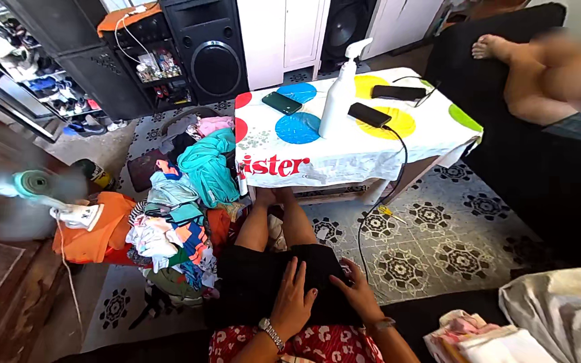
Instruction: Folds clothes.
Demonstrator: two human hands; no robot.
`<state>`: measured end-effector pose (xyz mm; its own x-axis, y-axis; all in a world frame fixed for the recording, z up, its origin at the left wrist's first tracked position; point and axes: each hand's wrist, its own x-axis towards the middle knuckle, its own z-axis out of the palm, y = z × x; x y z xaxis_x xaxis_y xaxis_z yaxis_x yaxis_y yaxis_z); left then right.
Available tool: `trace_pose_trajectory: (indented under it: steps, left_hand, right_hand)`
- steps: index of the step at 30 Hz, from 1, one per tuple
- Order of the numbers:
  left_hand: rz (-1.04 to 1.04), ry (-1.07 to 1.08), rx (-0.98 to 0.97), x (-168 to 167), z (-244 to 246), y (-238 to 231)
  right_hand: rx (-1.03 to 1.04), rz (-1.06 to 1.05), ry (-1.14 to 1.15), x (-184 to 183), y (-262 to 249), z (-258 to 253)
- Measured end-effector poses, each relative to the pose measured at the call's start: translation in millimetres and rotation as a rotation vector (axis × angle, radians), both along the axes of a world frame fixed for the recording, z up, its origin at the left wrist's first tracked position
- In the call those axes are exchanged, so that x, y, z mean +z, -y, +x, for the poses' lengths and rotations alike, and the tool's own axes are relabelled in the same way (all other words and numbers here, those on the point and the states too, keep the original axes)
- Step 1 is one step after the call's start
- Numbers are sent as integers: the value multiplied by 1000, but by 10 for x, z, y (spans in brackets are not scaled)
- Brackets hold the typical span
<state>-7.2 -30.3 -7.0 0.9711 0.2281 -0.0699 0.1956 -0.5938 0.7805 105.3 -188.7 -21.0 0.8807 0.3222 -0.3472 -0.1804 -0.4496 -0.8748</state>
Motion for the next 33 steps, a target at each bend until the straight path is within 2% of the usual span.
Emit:
trace_pose_trajectory:
  steps: [2,5,7,11,14,17,20,22,23,25,26,27,29,31,33]
  left_hand:
    - [-158,145,97,123,-127,-138]
    - [-548,273,311,265,-417,-516]
    - [-844,250,457,293,-650,-838]
    - [-1168,158,547,254,-1024,-1363]
    - [-1323,159,653,324,-1170,-1488]
    - [-1192,95,740,251,-1184,-1560]
    - [-1112,81,638,288,-1190,-1632]
    - [-992,23,633,246,-1222,-1699]
    - [-821,-59,649,189,-1226,-1743]
    - [-327,-247,628,76,-1191,-1803]
    - [-107,-281,607,81,-1151,-1773]
    - [25,-232,582,107,-1110,-1704]
    - [85,-78,496,103,-978,-1520]
    - [-16,-28,423,-109,-820,-1374]
    - [-132,-42,445,-377,-756,-1332]
  right_hand:
    - [-102,214,-259,233,58,33]
    - [-98,422,-301,606,-55,33]
    - [40,499,-195,808,-294,-39]
    - [423,454,134,1101,-1190,-520]
    - [723,369,164,970,-1775,-969]
    - [907,171,357,685,-1935,-1135]
    - [767,71,655,494,-1913,-1152]
    - [733,-115,738,300,-1918,-1062]
    - [785,-232,685,197,-1922,-1004]
    - [846,-360,621,27,-1941,-953]
    - [850,-378,616,0,-1943,-955]
    - [852,-384,623,-2,-1938,-973]
    - [839,-366,653,-7,-1911,-1025]
    - [775,-299,706,-81,-1880,-1040]
    - [674,-249,699,-165,-1846,-1035]
